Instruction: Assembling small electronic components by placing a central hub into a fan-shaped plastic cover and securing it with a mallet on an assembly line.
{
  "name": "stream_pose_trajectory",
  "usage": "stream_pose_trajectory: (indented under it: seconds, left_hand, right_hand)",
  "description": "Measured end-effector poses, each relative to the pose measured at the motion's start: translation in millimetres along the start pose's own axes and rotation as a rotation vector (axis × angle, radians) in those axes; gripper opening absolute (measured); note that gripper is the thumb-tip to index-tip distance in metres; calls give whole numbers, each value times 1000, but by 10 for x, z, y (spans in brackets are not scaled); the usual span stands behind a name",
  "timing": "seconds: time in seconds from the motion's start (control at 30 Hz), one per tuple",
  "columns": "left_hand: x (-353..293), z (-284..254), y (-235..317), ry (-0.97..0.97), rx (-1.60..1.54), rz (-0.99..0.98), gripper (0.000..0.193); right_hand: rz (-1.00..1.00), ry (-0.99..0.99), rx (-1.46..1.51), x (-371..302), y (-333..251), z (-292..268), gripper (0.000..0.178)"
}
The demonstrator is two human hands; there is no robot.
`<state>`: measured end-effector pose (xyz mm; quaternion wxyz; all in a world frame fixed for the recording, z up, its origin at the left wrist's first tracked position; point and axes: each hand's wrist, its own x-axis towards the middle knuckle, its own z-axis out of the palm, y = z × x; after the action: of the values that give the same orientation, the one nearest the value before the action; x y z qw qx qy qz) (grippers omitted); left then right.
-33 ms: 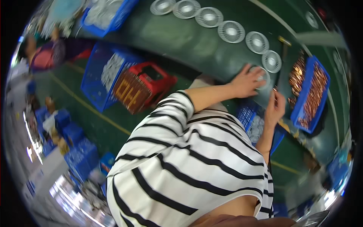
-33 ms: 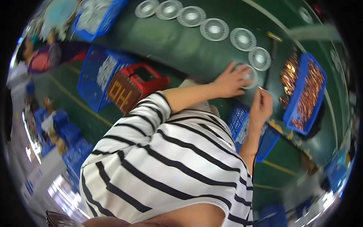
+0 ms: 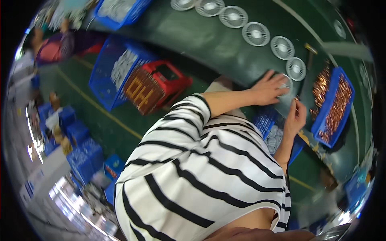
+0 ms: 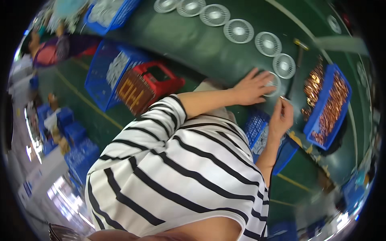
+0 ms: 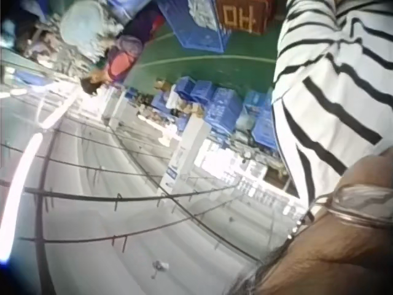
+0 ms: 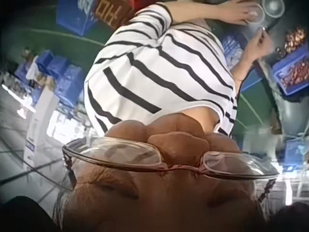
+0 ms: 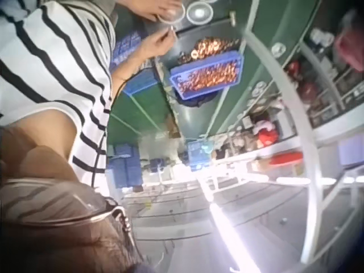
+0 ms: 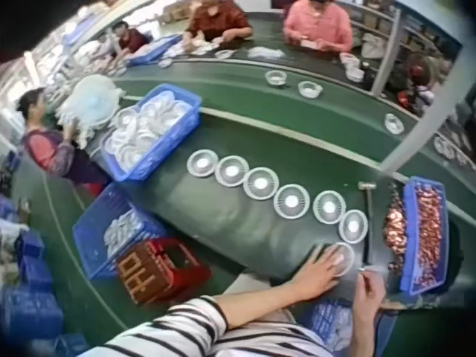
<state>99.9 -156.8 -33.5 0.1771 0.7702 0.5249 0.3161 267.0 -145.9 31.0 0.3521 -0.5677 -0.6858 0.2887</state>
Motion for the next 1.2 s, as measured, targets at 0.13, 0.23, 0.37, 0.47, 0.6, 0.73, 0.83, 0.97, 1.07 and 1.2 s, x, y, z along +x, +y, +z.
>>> stream_pose_trajectory:
  seconds: [0.13,0.23,0.37,0.47,0.6,0.73,0.83,0.97,1.07,1.2]
  left_hand:
    - [-595,-281,-94,433,-171,44,25]
    - [-1405,-495,-275,334,-158,-222,23]
    - [-2783,-274,-732,-21,100,-748,22]
    - [-3590,-214,-1177,-302,261,-1059,24]
    - [-4113,-384,-1908,-545,502,-1259,42]
    - [-4228,-641,-2543,-908,733,-1189,46]
    - [-4365,-698,-2752,-1132,682,-1228,58]
    - [-4254,-542,-3091,-1315,650,-1204,56]
    - [-4494,-413,-3234,-1365,575,-1248,48]
    - [-4258,-838,-3312,-728,-730,-1099,48]
  right_hand:
    - [4,-95,56,-152,143,153,13]
    - [-48,-197,-80,-178,137,281,15]
    - [-111,-200,-103,-209,184,464,14]
    - [-262,-244,-193,-165,255,584,10]
    - [-312,-253,-251,-106,348,711,8]
    - [-359,-261,-404,-112,411,748,9]
    - [-494,-228,-453,-112,478,784,8]
    - [-557,-182,-481,-117,512,774,10]
    - [-559,-205,-465,-137,507,802,9]
    - [-560,-273,-407,-180,315,915,14]
